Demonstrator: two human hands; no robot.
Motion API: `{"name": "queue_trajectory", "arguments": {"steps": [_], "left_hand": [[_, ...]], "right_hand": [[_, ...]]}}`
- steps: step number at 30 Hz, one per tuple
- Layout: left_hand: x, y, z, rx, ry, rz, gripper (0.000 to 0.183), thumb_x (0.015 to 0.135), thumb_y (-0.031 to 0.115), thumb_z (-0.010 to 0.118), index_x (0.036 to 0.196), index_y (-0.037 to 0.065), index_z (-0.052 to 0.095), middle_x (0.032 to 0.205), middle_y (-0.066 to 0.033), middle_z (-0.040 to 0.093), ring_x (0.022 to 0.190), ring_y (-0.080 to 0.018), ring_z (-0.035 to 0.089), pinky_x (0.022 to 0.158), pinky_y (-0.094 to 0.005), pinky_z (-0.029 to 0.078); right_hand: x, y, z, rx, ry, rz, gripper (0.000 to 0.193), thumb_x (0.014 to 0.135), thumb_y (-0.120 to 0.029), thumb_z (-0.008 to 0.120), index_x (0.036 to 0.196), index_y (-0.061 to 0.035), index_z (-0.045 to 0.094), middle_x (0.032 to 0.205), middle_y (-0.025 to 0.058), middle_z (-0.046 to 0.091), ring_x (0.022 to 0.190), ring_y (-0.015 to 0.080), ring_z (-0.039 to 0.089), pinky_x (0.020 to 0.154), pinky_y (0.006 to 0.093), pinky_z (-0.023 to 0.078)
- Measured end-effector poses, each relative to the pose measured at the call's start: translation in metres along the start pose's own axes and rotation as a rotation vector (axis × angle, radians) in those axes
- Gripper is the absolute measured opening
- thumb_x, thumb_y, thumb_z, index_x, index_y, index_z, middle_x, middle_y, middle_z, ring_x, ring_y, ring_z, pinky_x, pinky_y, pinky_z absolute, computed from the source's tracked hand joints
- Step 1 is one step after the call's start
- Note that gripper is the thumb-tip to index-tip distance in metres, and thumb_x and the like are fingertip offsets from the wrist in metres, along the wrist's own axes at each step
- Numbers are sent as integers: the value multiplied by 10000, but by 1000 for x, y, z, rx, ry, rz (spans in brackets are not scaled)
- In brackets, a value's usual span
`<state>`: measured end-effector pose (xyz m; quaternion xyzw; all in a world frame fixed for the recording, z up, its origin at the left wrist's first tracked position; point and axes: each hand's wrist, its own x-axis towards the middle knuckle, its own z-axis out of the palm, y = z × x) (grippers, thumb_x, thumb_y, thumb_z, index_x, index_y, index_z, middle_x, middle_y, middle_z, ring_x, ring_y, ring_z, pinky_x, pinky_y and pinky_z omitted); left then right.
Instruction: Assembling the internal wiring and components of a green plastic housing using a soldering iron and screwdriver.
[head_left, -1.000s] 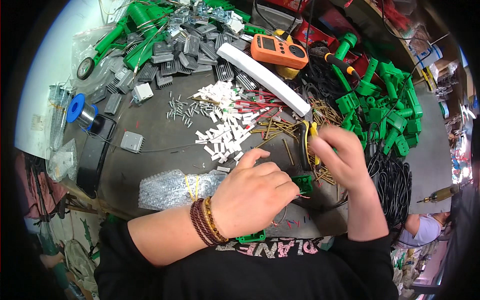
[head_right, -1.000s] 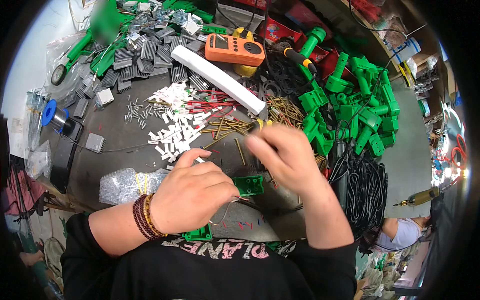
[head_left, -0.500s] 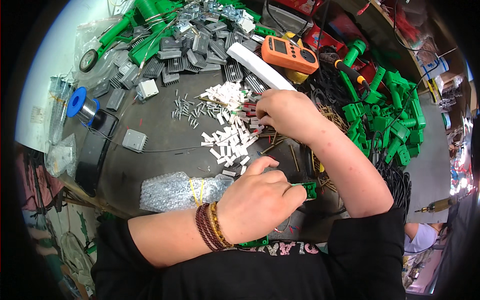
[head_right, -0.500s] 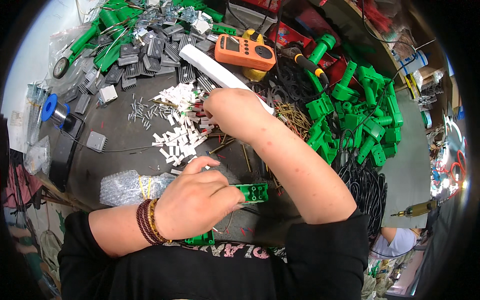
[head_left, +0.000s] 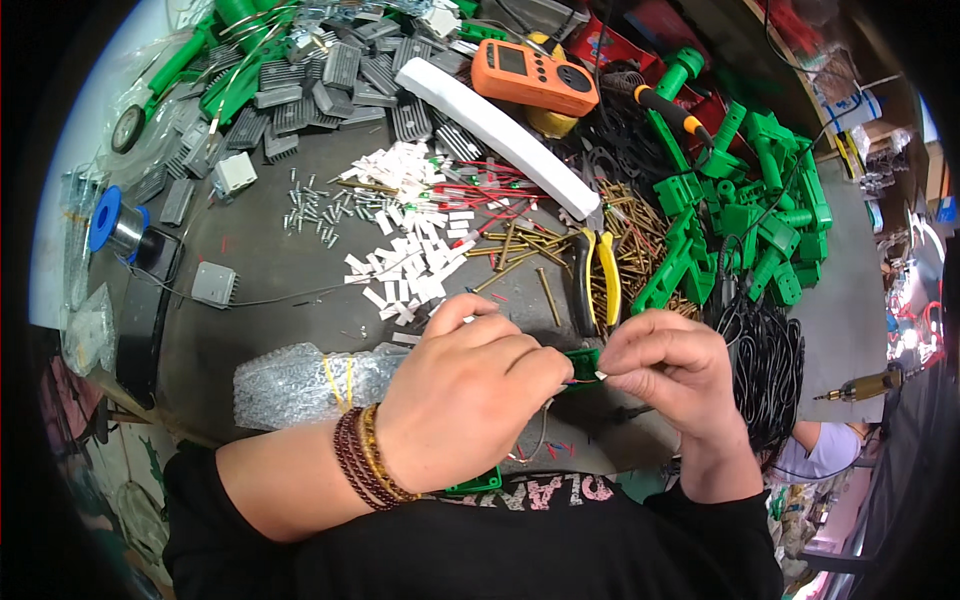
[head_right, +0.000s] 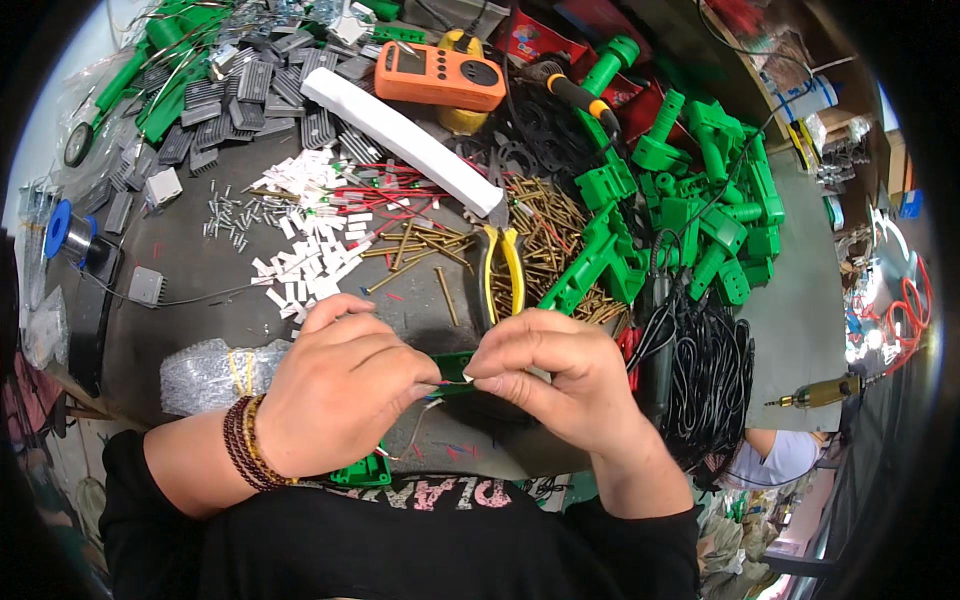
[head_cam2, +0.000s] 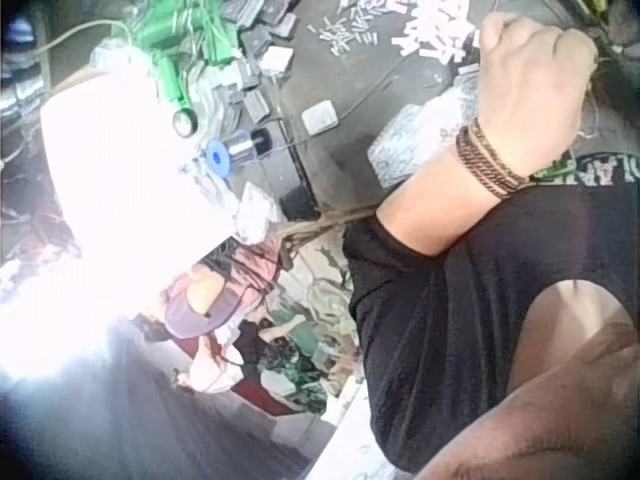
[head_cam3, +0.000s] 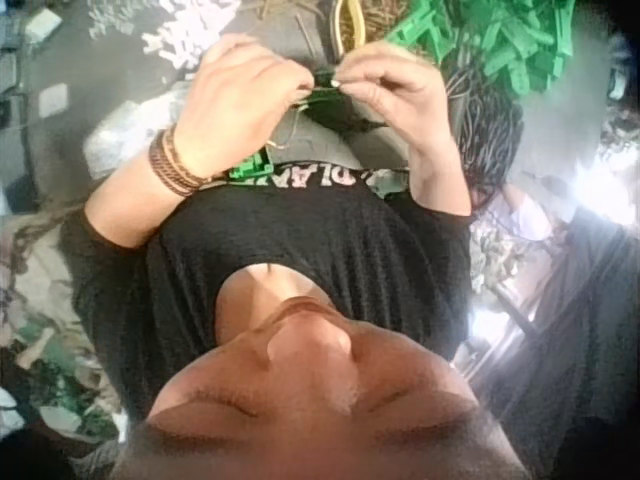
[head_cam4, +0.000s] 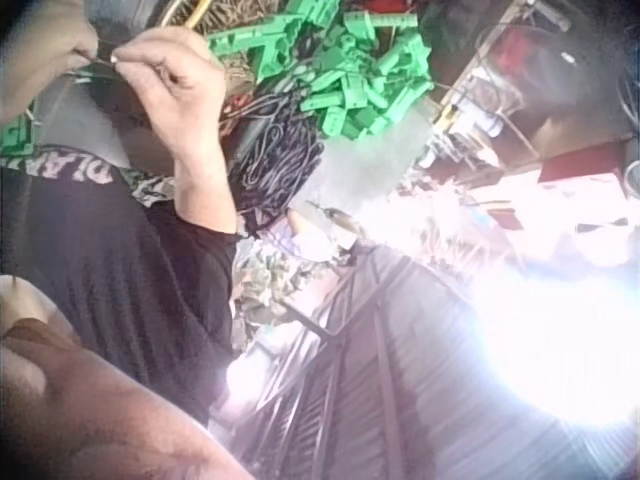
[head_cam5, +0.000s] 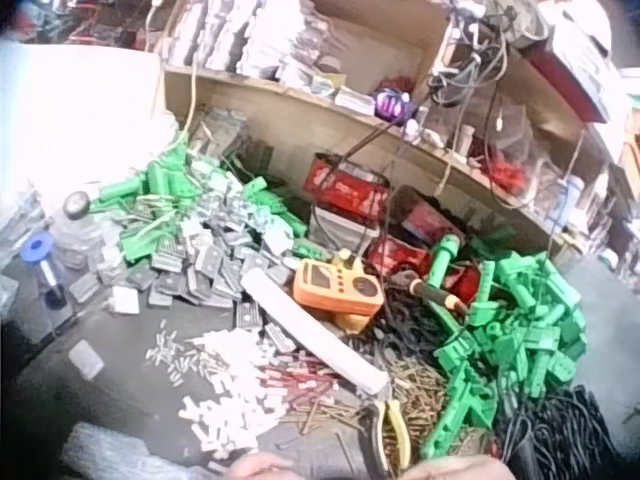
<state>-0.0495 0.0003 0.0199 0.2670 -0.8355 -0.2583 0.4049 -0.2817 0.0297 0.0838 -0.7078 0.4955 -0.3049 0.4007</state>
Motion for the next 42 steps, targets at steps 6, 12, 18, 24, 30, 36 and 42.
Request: {"name": "queue_trajectory", "arguments": {"steps": [6,12,18,24,30,36,42], "left_hand": [[0,1,-3,-1,-20,-5,153,782,83,761,906,116,677,838,-5,678,823,-209,629,930,-437,425],[1,3,-5,-7,-35,-3,159,770,77,770,894,115,678,828,-8,674,805,-212,629,928,-436,426],[-4,1,-4,-76,-39,-51,300,729,64,799,978,108,637,814,-8,669,807,-217,647,959,-455,412],[-1,5,-8,38,-112,-114,470,703,72,819,1105,102,577,763,28,664,826,-208,672,1016,-495,361],[-2,6,-5,-4,-68,-128,471,697,83,825,1110,111,600,735,32,651,838,-192,662,1018,-496,352],[-2,3,-5,103,-115,-27,164,755,171,791,878,117,697,804,26,664,870,-195,627,1009,-493,338],[-4,3,-13,156,-149,-10,286,774,190,785,1037,109,707,1130,-64,649,1024,-263,591,1022,-478,333]], "right_hand": [[-22,14,12,201,180,84,148,773,64,762,913,21,744,949,118,710,888,191,693,800,290,544],[-19,12,21,191,151,65,132,779,31,761,909,13,743,942,109,718,879,184,694,800,298,540],[-4,11,27,115,30,31,99,791,2,735,889,-11,733,919,90,720,854,184,701,767,302,548],[8,4,26,-30,-72,-9,95,778,5,716,867,-31,717,910,76,716,841,206,706,735,308,556],[4,3,22,-79,-15,-110,150,791,-30,775,928,-7,718,907,99,708,807,234,692,696,334,546],[-7,-2,30,-304,108,-99,116,818,-28,764,886,-12,671,835,105,661,740,252,647,645,348,509],[-26,2,20,-373,241,87,91,859,-40,703,889,-11,621,790,111,622,709,288,615,634,366,485]]}}
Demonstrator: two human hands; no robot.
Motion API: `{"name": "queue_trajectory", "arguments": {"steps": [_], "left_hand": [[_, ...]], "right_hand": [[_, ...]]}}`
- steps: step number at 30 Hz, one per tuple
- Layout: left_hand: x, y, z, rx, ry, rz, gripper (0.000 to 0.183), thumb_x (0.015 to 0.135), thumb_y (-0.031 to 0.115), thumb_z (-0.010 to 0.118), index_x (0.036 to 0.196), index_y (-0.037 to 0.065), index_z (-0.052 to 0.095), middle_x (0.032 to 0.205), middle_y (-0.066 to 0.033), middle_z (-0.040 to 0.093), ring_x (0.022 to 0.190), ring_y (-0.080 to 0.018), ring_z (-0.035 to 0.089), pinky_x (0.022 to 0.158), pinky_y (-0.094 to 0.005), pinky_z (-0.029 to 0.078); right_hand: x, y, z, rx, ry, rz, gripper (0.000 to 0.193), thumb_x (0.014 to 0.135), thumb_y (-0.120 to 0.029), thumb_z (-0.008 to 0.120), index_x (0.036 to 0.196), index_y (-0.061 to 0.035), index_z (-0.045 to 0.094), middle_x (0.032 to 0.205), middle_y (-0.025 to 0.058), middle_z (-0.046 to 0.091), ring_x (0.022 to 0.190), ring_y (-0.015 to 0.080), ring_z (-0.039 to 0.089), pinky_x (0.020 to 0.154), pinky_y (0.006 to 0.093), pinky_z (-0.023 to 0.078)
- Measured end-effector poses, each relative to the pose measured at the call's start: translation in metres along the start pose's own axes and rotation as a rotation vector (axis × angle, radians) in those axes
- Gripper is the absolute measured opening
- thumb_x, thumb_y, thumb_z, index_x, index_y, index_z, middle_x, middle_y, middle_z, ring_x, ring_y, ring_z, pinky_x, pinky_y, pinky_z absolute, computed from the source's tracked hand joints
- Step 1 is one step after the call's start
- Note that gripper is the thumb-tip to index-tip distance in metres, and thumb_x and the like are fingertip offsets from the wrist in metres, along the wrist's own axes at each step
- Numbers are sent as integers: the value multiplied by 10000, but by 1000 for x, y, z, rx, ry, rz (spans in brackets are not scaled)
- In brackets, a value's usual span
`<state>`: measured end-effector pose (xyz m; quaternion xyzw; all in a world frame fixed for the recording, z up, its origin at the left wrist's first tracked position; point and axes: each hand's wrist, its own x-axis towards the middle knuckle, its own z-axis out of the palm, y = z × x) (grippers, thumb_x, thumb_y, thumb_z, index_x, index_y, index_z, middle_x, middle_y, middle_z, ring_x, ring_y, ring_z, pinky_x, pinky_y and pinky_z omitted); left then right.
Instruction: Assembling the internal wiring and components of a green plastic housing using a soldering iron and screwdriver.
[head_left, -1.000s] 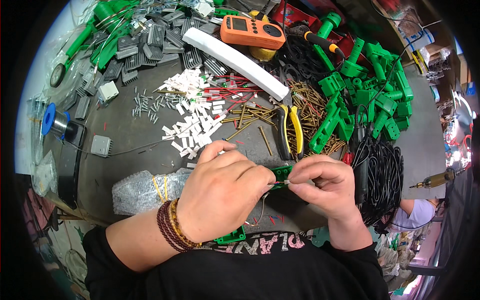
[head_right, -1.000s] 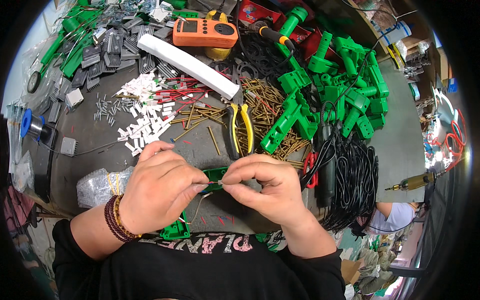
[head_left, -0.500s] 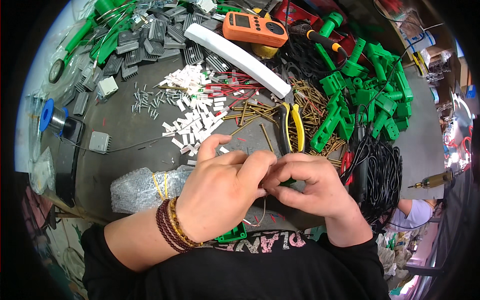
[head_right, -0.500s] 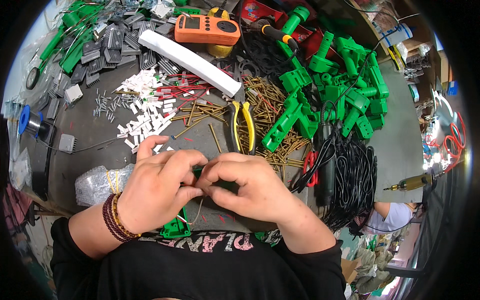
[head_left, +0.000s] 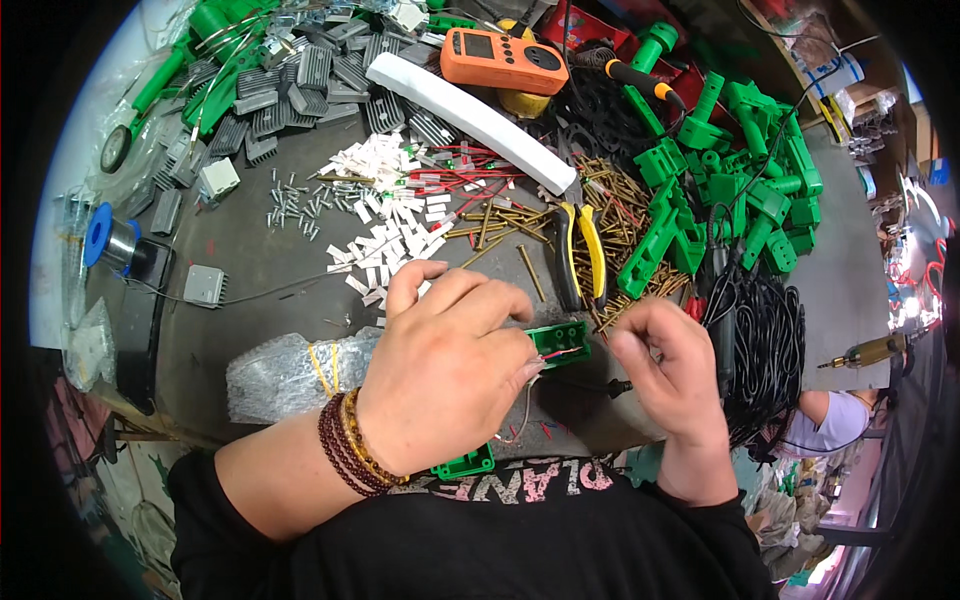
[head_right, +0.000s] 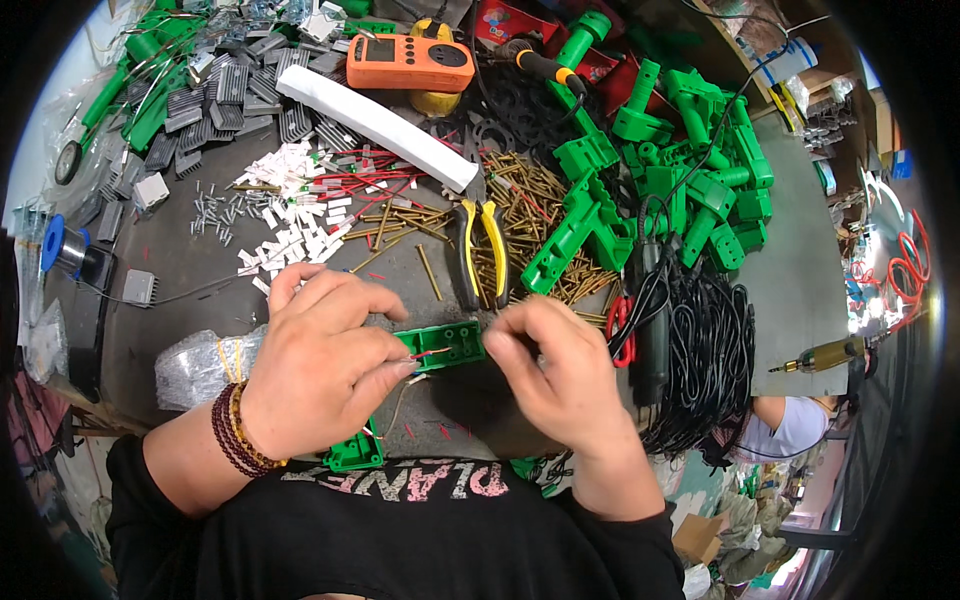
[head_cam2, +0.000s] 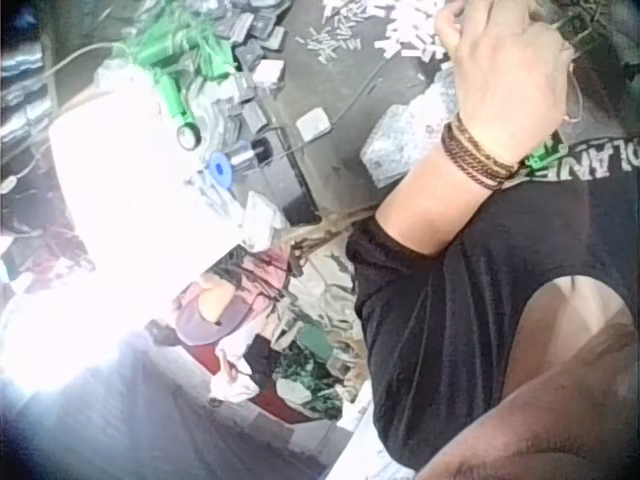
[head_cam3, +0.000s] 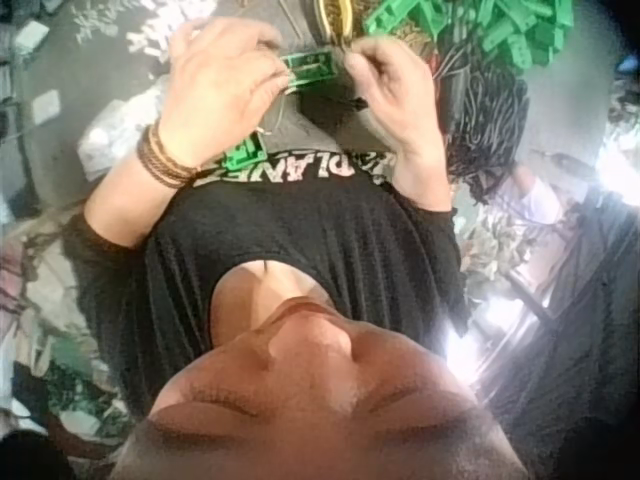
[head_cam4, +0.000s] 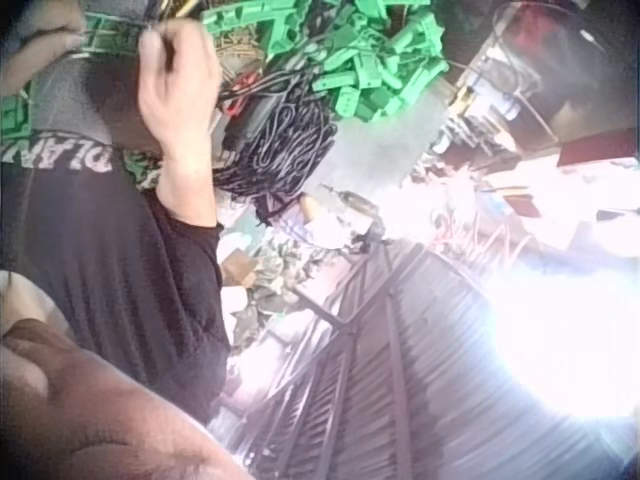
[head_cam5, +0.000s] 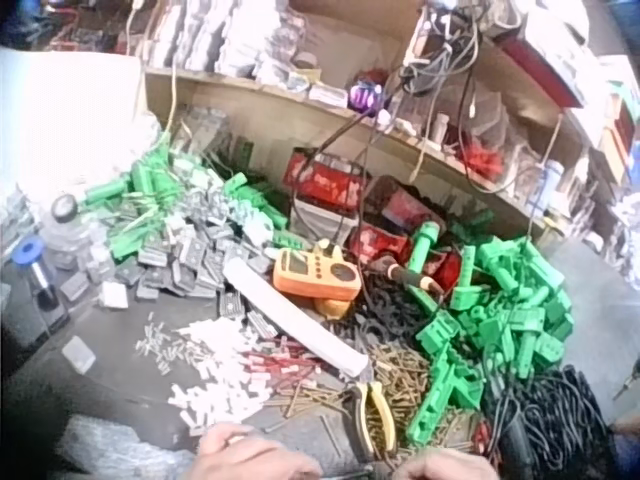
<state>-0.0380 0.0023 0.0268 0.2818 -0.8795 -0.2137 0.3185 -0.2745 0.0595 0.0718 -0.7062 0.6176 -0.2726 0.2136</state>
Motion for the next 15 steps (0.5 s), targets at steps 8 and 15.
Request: {"name": "queue_trajectory", "arguments": {"steps": [8,15], "left_hand": [[-35,-13,-74,3,-146,-71,977,681,307,847,1479,-13,381,1306,-173,519,1190,-352,507,1011,-425,360],[-68,-32,-74,99,-181,-175,979,625,213,878,1464,-5,424,1186,-152,565,1085,-339,534,968,-409,378]], "right_hand": [[-35,21,-2,-355,-163,-182,232,722,-147,816,904,-86,684,916,62,630,907,288,616,800,388,494],[-23,28,-6,-310,-94,-231,235,692,-132,837,880,-77,709,891,68,667,841,286,629,758,401,502]]}}
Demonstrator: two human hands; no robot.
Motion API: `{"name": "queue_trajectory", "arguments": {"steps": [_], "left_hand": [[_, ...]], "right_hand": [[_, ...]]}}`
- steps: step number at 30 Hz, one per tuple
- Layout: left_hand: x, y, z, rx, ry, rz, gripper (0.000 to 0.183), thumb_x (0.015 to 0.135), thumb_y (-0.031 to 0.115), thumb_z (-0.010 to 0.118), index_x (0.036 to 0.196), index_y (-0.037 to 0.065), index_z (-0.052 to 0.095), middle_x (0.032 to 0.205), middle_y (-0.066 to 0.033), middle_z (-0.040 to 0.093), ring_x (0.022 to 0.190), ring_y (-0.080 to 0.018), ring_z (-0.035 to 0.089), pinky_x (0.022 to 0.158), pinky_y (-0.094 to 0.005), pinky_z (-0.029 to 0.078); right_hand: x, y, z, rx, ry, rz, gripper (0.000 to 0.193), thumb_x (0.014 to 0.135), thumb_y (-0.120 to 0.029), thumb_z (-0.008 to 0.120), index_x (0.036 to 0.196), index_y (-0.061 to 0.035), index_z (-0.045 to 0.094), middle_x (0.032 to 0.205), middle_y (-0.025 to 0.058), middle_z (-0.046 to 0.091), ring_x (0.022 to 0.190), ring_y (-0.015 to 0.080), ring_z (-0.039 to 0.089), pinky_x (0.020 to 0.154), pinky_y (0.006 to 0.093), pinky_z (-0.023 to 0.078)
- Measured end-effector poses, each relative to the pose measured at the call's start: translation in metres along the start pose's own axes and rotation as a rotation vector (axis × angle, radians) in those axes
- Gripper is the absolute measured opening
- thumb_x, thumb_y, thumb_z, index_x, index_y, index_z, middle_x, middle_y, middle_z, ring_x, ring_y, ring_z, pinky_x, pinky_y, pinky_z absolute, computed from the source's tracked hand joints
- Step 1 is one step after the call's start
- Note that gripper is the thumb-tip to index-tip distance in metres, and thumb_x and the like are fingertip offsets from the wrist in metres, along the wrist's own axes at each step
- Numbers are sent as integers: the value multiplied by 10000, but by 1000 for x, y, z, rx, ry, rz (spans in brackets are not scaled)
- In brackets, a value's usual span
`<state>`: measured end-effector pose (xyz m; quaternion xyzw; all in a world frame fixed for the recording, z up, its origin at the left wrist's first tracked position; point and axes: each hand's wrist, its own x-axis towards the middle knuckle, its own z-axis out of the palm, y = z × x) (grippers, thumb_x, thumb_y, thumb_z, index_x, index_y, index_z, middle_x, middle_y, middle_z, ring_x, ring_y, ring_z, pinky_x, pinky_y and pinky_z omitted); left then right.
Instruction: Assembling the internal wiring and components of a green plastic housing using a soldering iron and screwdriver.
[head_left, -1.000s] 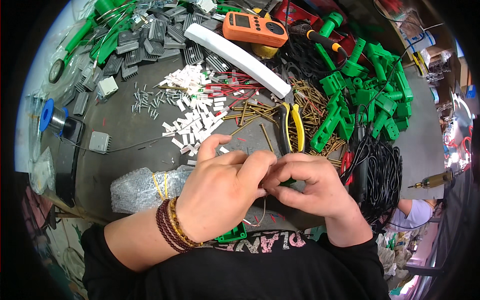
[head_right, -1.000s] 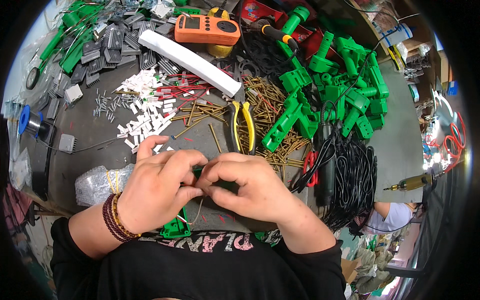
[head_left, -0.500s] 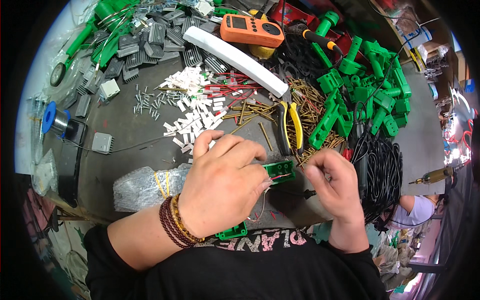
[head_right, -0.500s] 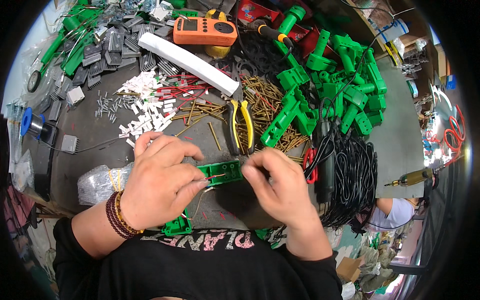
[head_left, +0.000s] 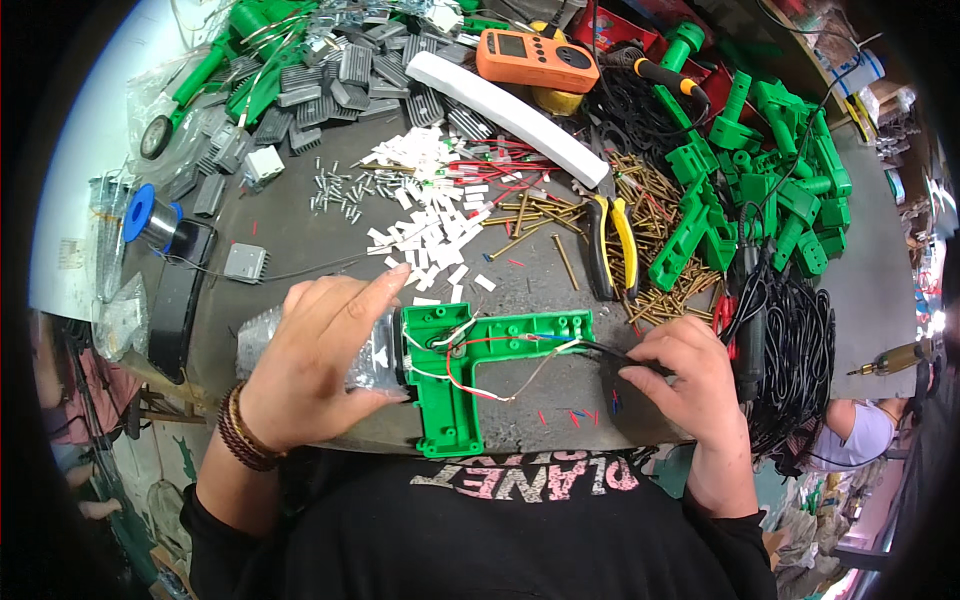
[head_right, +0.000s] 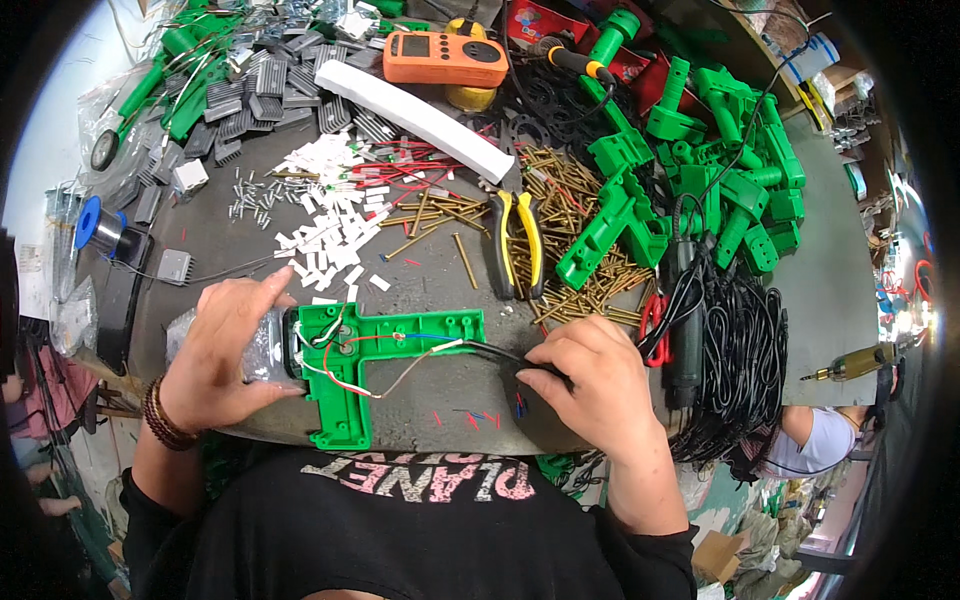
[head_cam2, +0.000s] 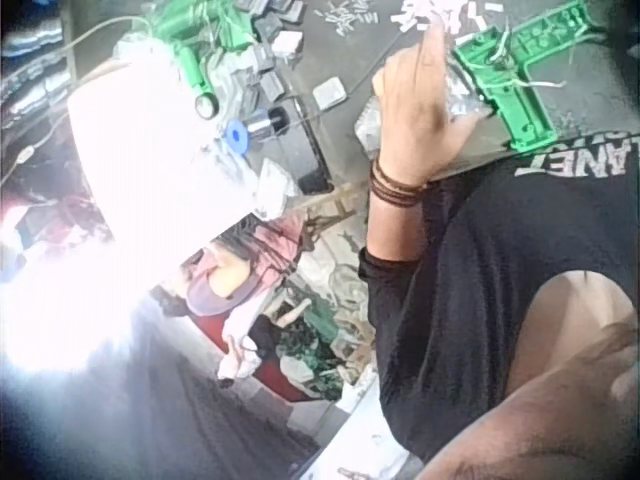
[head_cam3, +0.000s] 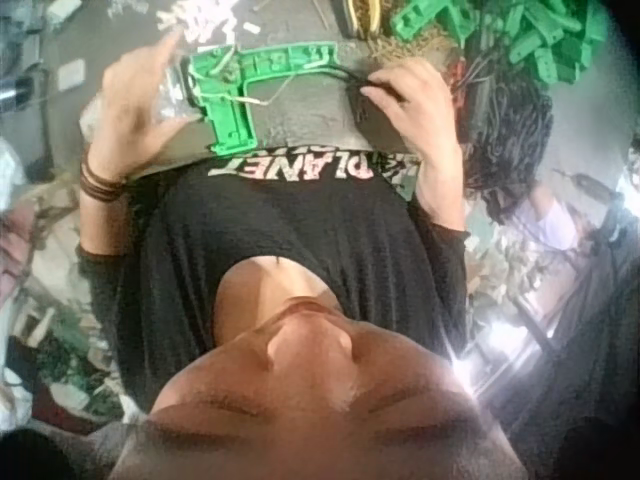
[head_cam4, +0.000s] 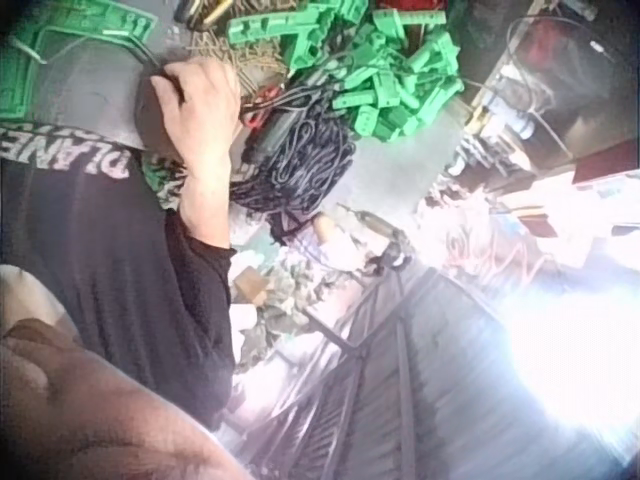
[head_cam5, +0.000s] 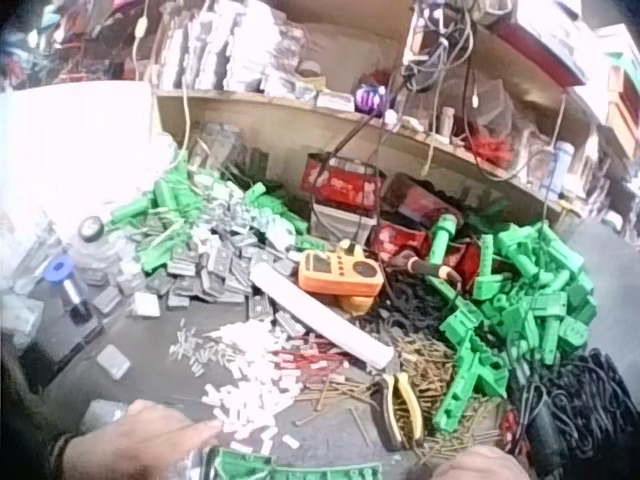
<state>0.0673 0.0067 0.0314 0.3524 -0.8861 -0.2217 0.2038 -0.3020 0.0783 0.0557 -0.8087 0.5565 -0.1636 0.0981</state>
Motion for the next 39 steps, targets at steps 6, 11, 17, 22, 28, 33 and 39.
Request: {"name": "queue_trajectory", "arguments": {"steps": [6,11,17,22,28,33,39], "left_hand": [[39,-18,-13,-73,178,-66,464,784,245,783,1168,24,646,1031,-147,624,948,-285,613,893,-400,484],[73,-35,13,258,66,-124,216,795,170,757,913,22,654,841,-129,624,811,-312,609,763,-379,493],[67,-18,8,-13,405,25,109,810,83,730,837,20,645,794,-113,622,735,-284,602,679,-357,477],[21,24,-4,2,516,91,138,749,27,780,817,34,660,732,-79,596,672,-249,579,602,-346,456],[18,32,5,-99,416,85,191,723,-48,793,856,31,681,755,-63,620,664,-201,561,584,-302,432],[26,24,10,-115,434,104,184,749,-75,754,880,21,668,814,-78,633,714,-216,585,641,-305,456],[26,25,13,-63,472,92,182,747,-71,753,877,20,665,808,-81,628,720,-222,590,642,-310,457]], "right_hand": [[15,13,-15,17,104,-26,312,672,-197,871,909,-74,710,900,72,668,865,279,633,795,386,514],[107,90,-39,612,461,277,295,935,-140,681,1193,-6,631,1001,11,647,812,107,587,704,257,463],[208,136,-34,387,489,151,464,891,-132,757,1328,-125,602,1149,53,669,995,136,609,855,295,502],[206,101,-44,264,596,52,230,927,-224,738,1103,-77,720,926,6,689,870,104,619,811,241,486],[95,36,-42,1229,728,-103,395,1060,-361,483,1246,-18,548,1117,171,645,701,111,524,663,215,463],[80,15,13,1509,712,333,341,1046,-420,503,1140,-96,548,971,77,621,579,49,433,460,189,333],[83,8,29,1623,616,363,350,1064,-434,450,1075,-103,562,903,117,670,590,96,477,514,230,372]]}}
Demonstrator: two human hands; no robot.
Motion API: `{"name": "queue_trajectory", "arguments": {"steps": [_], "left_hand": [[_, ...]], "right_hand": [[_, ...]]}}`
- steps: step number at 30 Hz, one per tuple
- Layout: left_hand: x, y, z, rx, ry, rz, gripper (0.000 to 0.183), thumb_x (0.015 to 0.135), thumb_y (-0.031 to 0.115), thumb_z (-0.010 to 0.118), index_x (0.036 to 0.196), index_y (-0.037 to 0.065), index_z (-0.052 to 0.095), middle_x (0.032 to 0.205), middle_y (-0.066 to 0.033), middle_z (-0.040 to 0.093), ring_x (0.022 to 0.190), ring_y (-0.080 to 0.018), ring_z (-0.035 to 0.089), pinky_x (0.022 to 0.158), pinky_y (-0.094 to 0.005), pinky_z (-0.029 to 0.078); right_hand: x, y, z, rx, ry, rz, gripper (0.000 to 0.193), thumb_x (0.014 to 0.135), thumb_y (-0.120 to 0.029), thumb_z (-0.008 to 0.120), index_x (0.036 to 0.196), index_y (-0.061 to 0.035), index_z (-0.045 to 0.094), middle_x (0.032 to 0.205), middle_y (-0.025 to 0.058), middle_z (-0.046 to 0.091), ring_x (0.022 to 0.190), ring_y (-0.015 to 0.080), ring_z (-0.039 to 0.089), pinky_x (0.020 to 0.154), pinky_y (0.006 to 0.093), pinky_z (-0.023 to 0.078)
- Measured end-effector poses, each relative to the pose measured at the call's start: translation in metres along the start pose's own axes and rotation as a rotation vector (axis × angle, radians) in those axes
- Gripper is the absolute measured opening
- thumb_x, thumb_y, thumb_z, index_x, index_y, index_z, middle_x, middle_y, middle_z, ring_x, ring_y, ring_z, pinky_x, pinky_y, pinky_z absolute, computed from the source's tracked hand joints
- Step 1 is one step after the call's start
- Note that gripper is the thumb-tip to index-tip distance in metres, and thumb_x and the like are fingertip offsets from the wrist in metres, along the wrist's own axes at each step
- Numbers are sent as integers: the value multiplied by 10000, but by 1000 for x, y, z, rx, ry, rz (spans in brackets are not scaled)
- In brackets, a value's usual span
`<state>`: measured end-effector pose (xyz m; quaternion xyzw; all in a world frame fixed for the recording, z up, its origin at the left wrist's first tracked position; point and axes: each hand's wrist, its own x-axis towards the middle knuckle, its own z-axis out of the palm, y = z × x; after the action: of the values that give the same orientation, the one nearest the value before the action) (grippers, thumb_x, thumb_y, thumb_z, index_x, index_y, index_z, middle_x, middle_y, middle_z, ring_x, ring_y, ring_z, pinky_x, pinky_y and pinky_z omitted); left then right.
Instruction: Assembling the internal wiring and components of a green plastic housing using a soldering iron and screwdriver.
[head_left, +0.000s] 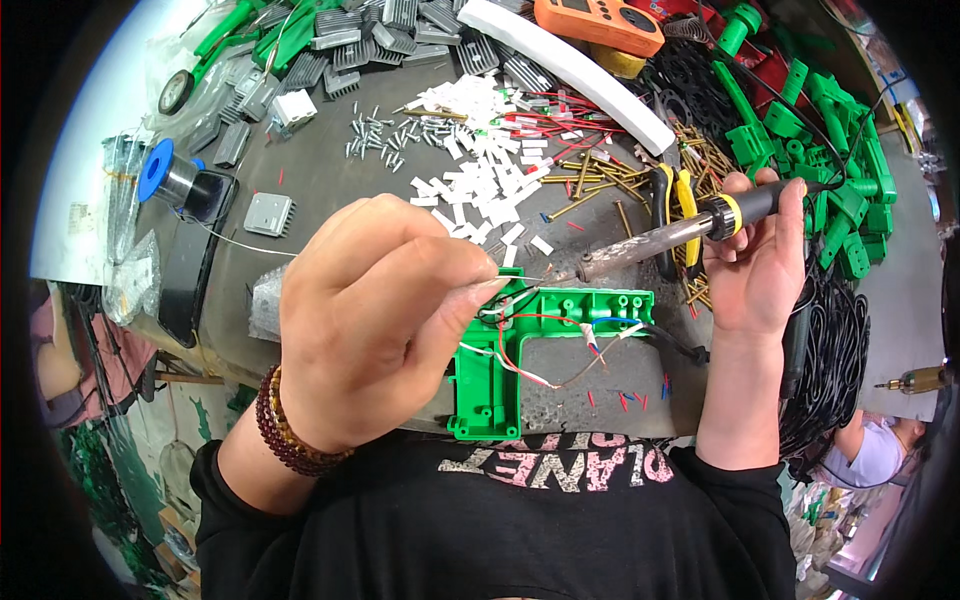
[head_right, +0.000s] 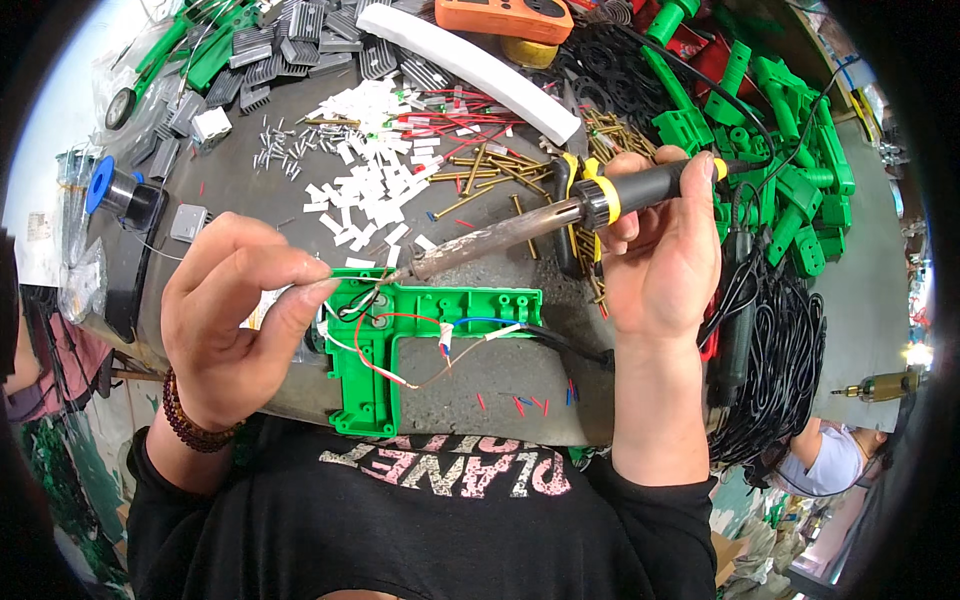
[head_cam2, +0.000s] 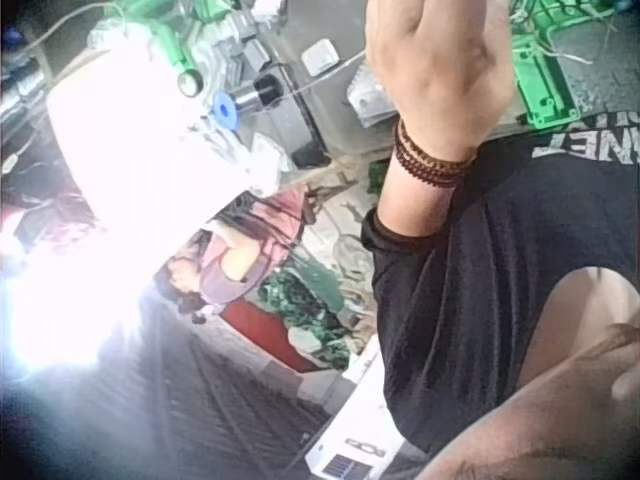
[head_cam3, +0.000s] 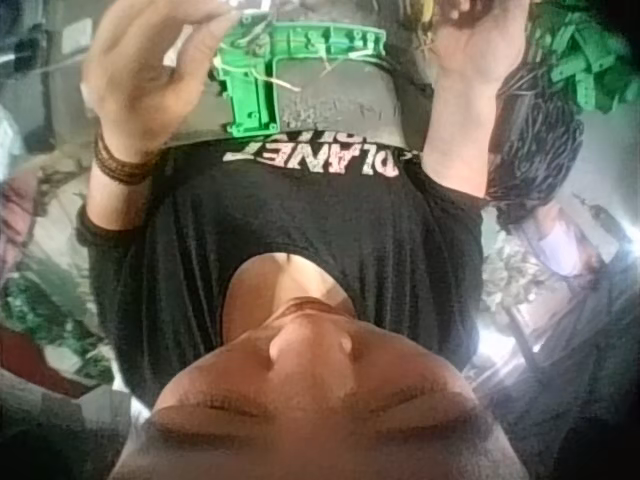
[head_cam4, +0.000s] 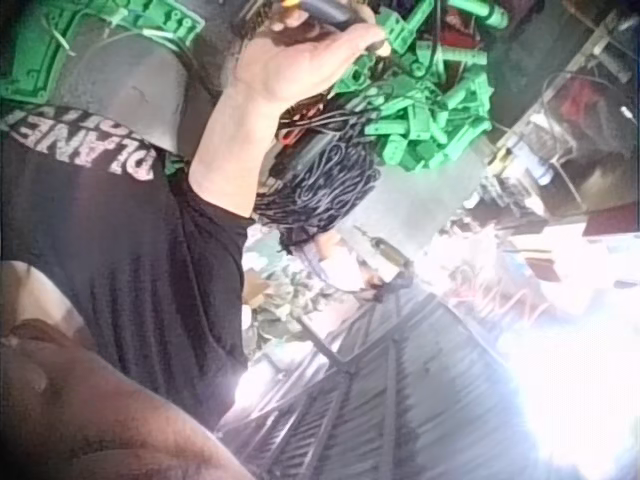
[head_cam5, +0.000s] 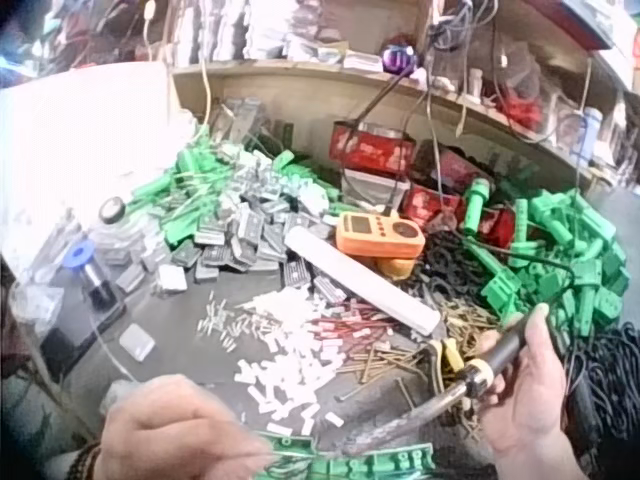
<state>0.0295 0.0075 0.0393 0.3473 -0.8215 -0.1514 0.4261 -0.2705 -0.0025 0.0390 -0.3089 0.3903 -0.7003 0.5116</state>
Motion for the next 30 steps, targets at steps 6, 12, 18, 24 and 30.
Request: {"name": "queue_trajectory", "arguments": {"steps": [6,12,18,24,30], "left_hand": [[1,-1,-1,14,-3,2,178,744,-72,745,877,18,669,805,-87,630,711,-227,590,639,-310,457],[3,-2,1,31,10,-2,177,743,-68,748,873,22,668,805,-87,631,710,-226,594,634,-310,458],[3,-1,3,39,9,-11,171,741,-57,754,863,25,666,804,-85,630,711,-227,595,634,-311,457],[1,0,4,47,-6,-33,161,743,-46,756,856,27,669,799,-82,620,710,-230,594,637,-316,460],[0,8,9,36,58,-61,146,747,-54,750,847,21,675,801,-81,606,720,-219,585,638,-304,458]], "right_hand": [[1,4,-4,-18,-20,-34,340,1053,-434,480,1113,-106,545,960,99,650,600,83,469,512,215,372],[2,5,-4,-21,-42,-51,349,1045,-431,503,1166,-105,523,1023,86,630,615,71,459,517,206,365],[1,5,-4,-2,-58,-62,347,1048,-425,496,1168,-102,534,1022,87,628,619,75,462,525,208,374],[0,5,-4,35,-87,-40,344,1054,-423,484,1165,-102,542,1031,82,626,633,77,474,538,204,400],[-2,3,-2,15,-74,-62,350,1051,-426,490,1181,-103,527,1042,76,620,629,75,468,531,205,385]]}}
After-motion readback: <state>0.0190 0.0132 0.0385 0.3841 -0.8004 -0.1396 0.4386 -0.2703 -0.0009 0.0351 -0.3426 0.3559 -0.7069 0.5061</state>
